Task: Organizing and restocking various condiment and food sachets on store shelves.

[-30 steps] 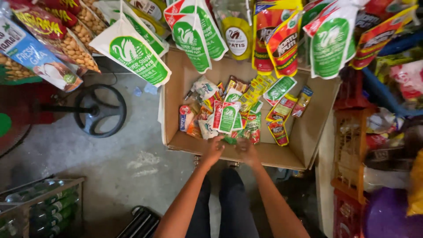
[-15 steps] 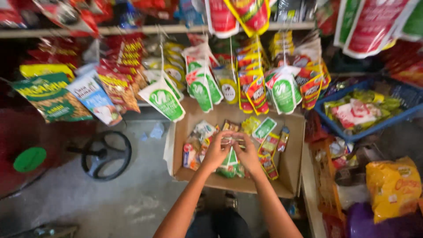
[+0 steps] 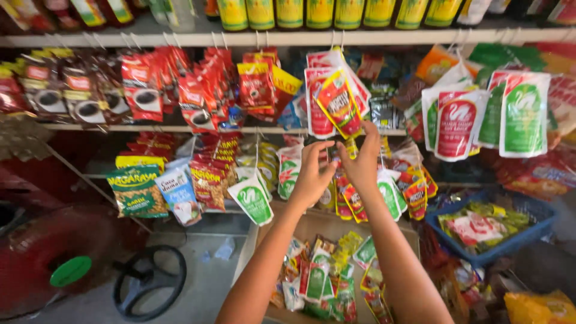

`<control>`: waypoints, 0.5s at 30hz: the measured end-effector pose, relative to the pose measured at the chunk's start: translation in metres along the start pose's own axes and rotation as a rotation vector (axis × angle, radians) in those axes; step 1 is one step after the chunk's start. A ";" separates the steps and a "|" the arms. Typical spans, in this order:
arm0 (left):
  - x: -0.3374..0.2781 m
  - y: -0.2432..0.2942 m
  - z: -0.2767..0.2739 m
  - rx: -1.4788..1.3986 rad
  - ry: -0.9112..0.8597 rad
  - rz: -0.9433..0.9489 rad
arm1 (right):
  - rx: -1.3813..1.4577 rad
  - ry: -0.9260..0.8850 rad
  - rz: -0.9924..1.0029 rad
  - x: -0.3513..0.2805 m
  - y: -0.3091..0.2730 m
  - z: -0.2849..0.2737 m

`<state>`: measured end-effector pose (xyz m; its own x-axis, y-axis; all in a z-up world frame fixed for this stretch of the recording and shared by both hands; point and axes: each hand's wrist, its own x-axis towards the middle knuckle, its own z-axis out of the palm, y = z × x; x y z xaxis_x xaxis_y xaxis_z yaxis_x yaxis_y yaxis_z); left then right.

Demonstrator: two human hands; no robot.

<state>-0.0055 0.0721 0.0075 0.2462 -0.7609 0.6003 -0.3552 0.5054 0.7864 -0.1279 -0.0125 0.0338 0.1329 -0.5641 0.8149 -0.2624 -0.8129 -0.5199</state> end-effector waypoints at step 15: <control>0.037 0.001 0.009 -0.585 0.029 -0.326 | 0.337 -0.282 0.354 0.016 0.003 0.004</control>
<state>-0.0047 0.0414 0.0293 0.2854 -0.9049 0.3157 0.2867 0.3949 0.8728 -0.1225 -0.0248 0.0439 0.3548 -0.7902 0.4998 -0.0243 -0.5422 -0.8399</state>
